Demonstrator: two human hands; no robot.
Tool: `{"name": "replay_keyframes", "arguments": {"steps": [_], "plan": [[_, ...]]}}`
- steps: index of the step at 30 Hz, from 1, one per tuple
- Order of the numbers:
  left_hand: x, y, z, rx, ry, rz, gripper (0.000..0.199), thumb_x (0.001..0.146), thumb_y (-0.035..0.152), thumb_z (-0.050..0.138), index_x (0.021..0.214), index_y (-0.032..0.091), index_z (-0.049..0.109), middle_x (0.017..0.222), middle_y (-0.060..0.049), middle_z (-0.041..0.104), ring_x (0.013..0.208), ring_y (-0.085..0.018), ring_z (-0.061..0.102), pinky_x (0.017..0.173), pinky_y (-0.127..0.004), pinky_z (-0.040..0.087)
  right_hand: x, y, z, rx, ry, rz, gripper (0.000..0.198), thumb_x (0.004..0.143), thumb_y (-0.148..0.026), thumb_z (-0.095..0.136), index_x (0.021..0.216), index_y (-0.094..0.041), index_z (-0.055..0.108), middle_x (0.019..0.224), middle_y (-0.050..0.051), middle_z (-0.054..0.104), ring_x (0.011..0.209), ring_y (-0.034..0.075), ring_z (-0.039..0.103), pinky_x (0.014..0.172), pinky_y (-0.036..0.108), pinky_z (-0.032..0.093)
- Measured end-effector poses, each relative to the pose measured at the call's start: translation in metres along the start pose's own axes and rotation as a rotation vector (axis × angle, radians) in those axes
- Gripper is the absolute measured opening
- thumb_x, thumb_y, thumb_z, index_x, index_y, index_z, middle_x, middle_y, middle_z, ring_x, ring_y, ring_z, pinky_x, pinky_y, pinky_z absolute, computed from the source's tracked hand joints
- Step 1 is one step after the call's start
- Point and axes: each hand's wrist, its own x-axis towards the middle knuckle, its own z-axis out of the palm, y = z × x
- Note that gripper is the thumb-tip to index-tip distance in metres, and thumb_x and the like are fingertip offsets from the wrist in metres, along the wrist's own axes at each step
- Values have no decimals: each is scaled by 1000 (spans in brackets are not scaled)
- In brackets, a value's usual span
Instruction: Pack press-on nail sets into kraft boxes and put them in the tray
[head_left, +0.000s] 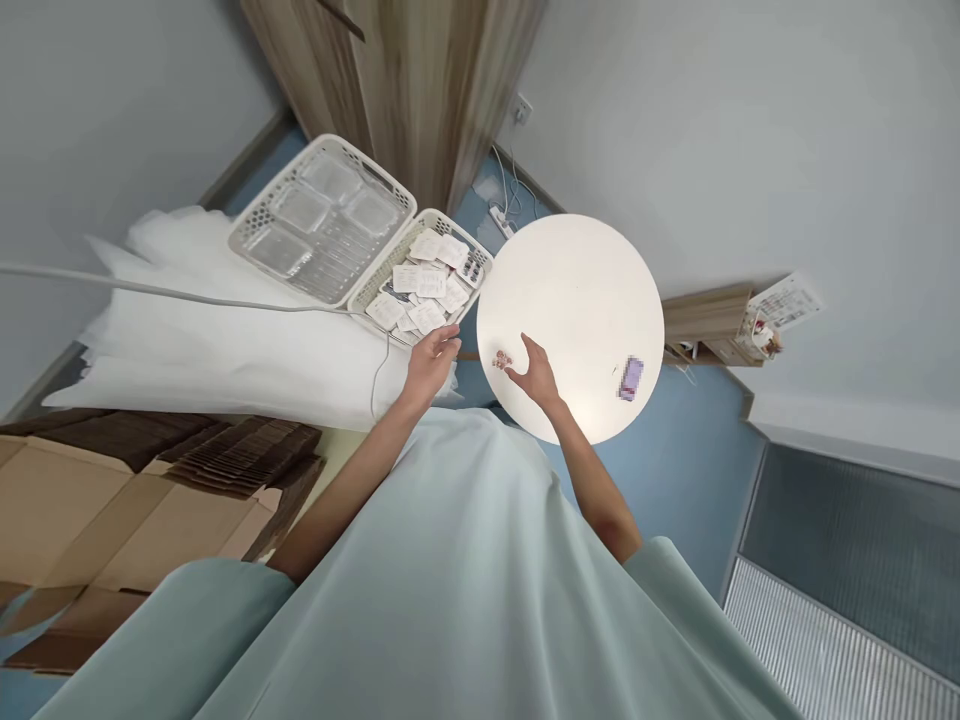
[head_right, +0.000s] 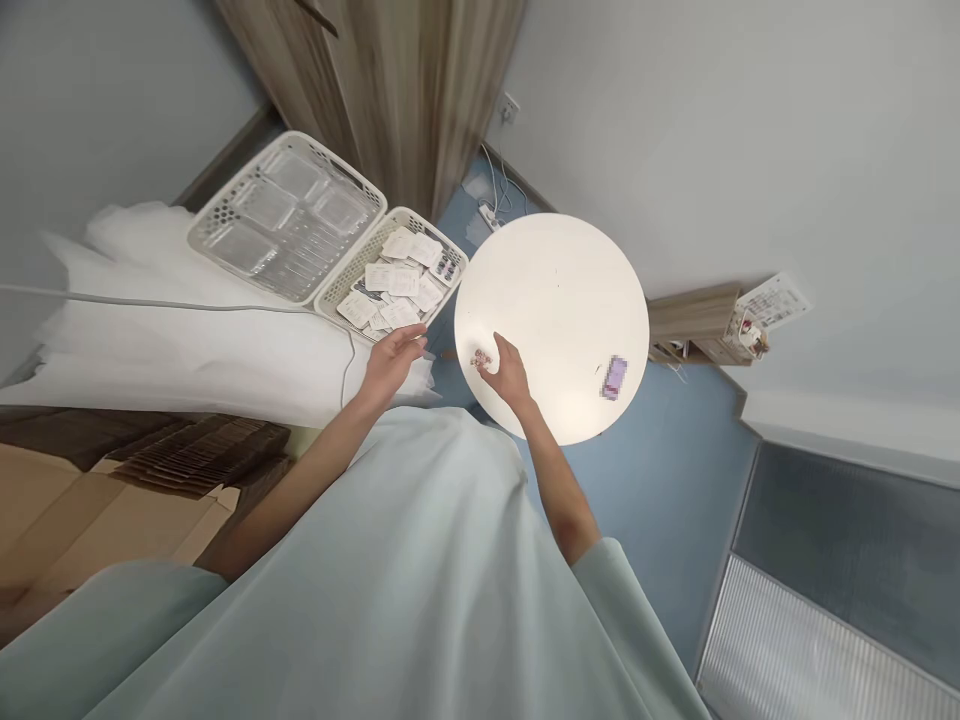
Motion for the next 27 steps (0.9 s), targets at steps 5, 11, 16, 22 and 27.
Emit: {"name": "replay_keyframes", "arguments": {"steps": [5, 11, 16, 22, 27], "plan": [[15, 23, -15, 24, 63, 125, 36, 92, 37, 72, 124, 22, 77, 141, -13, 76, 130, -30, 71, 114, -44, 55, 16, -31, -5, -19, 67, -122, 37, 98, -29, 69, 135, -19, 73, 163, 17, 62, 156, 29, 54, 134, 52, 42], [46, 37, -39, 109, 180, 245, 38, 95, 32, 64, 131, 24, 72, 148, -12, 71, 139, -30, 66, 113, -47, 57, 31, -67, -11, -1, 112, -204, 13, 99, -25, 66, 101, -26, 79, 147, 11, 73, 147, 28, 60, 127, 53, 49], [90, 42, -68, 289, 340, 322, 45, 94, 25, 64, 139, 20, 68, 148, -17, 66, 143, -34, 61, 123, -51, 50, 33, -96, -14, -14, 107, -265, 12, 100, -26, 65, 97, -26, 77, 143, 12, 75, 144, 28, 63, 125, 53, 51], [155, 58, -92, 533, 416, 342, 64, 89, 21, 69, 152, 13, 59, 153, -23, 60, 150, -42, 50, 132, -58, 34, 27, -112, -22, -25, 109, -301, 14, 102, -27, 63, 98, -26, 76, 142, 12, 75, 143, 28, 64, 123, 52, 52], [198, 75, -91, 742, 289, 362, 73, 92, 29, 70, 160, 8, 52, 163, -28, 52, 155, -47, 42, 131, -61, 31, 16, -111, -27, -30, 130, -277, 13, 101, -25, 64, 96, -25, 76, 139, 13, 76, 141, 28, 66, 121, 50, 54]]}}
